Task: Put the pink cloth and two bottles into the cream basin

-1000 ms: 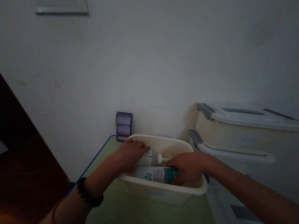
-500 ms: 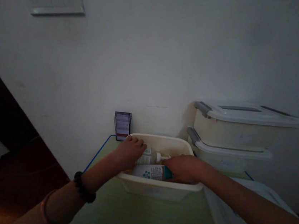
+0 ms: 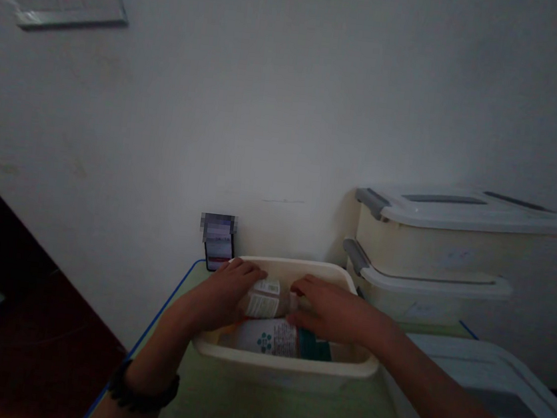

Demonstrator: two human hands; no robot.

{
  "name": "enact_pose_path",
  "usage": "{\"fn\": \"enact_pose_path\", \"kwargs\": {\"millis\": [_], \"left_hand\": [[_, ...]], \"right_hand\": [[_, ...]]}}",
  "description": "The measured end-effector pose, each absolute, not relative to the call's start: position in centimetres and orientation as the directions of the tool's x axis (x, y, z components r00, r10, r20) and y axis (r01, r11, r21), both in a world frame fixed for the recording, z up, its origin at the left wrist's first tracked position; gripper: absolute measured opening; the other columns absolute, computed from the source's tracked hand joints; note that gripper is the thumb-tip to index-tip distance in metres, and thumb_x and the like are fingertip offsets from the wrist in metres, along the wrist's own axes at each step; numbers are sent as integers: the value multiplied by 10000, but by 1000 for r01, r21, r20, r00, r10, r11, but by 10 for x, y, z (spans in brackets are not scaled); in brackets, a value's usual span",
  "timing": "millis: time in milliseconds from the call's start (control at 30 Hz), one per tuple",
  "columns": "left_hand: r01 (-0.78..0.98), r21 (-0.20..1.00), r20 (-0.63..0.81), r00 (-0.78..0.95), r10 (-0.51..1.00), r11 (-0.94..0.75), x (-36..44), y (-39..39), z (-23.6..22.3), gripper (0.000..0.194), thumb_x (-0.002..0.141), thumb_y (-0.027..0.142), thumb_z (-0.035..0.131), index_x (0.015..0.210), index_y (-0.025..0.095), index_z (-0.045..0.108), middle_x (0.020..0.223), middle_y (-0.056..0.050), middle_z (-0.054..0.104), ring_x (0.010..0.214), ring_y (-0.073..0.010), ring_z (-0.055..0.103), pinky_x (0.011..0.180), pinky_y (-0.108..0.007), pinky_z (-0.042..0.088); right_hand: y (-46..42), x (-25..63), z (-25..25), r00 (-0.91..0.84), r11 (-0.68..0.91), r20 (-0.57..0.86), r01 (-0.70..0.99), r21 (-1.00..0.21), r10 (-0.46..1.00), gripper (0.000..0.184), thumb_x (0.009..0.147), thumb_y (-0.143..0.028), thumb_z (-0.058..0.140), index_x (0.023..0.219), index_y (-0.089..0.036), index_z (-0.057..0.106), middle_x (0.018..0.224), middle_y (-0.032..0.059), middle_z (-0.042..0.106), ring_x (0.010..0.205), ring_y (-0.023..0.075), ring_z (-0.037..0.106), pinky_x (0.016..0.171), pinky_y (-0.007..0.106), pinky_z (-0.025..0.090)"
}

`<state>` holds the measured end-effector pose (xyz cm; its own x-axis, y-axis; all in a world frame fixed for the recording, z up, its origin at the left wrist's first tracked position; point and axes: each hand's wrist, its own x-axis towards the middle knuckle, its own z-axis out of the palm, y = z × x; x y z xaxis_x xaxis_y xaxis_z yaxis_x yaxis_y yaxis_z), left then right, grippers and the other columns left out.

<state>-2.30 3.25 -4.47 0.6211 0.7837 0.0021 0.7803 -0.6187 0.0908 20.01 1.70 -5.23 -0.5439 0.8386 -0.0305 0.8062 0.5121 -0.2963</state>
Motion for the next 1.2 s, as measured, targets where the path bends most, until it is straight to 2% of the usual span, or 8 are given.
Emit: {"fn": "enact_pose_path", "kwargs": {"millis": [100, 200, 300, 433, 600, 733, 967, 1200], "left_hand": [[774, 180, -20, 620, 785, -607, -21, 35, -43, 613, 683, 81, 609, 1281, 109, 478, 1327, -111, 499, 1240, -254, 395, 1089, -390, 274], [771, 231, -37, 616, 787, -593, -20, 37, -43, 603, 684, 61, 590, 1276, 107, 483, 1317, -108, 510, 1232, -251, 399, 1088, -396, 278], [726, 311, -26, 652, 758, -614, -28, 43, -42, 584, 697, 34, 556, 1265, 151, 490, 1307, -73, 526, 1228, -217, 410, 1078, -375, 302], [711, 337, 86, 629, 773, -616, -56, 57, -42, 368, 771, 102, 550, 1114, 227, 596, 1242, -36, 558, 1241, -221, 388, 1071, -402, 303], [729, 476, 69, 527, 847, -492, -70, 68, -49, 544, 816, 280, 562, 1326, 237, 378, 1363, -79, 430, 1239, -215, 427, 1042, -385, 356], [730, 546, -33, 509, 860, -411, -58, 69, -57, 447, 873, 195, 378, 1320, 204, 375, 1321, -85, 513, 1205, -204, 489, 1014, -362, 385], [731, 562, -24, 481, 876, -386, -53, 70, -63, 471, 816, 133, 336, 1275, 198, 416, 1254, -86, 556, 1149, -213, 525, 980, -348, 409], [700, 579, 12, 505, 863, -417, -53, 73, -64, 441, 808, 130, 328, 1240, 153, 419, 1241, -115, 546, 1133, -201, 526, 982, -356, 407]], "right_hand": [[29, 198, -53, -599, 560, -37, 766, -317, 800, 553, 799, -383, 591, 1255, -82, 500, 1246, 199, 562, 1149, 305, 535, 916, 406, 426], [41, 185, -50, -643, 596, -55, 736, -321, 764, 566, 761, -371, 641, 1246, -112, 506, 1199, 168, 599, 1090, 291, 573, 899, 395, 445], [46, 168, -51, -641, 624, -26, 755, -200, 767, 465, 764, -359, 646, 1143, -100, 570, 1090, 160, 645, 993, 313, 612, 845, 423, 475], [47, 158, -59, -610, 608, -16, 791, -70, 792, 411, 822, -417, 579, 1094, -110, 591, 1026, 146, 658, 883, 318, 648, 737, 449, 521], [50, 158, -65, -629, 629, -3, 777, -35, 777, 444, 813, -468, 577, 1109, -138, 596, 1079, 151, 659, 901, 303, 659, 737, 422, 540], [48, 154, -67, -511, 518, -126, 855, 29, 850, 455, 820, -430, 574, 1166, -134, 579, 881, 133, 723, 712, 305, 692, 585, 405, 539], [55, 162, -69, -552, 543, -152, 834, -103, 820, 543, 817, -528, 553, 1272, -232, 548, 1017, 138, 720, 869, 345, 685, 732, 481, 536], [50, 155, -63, -548, 551, -176, 834, -36, 818, 556, 854, -505, 528, 1304, -180, 517, 1040, 167, 711, 850, 321, 694, 716, 416, 532]]}}
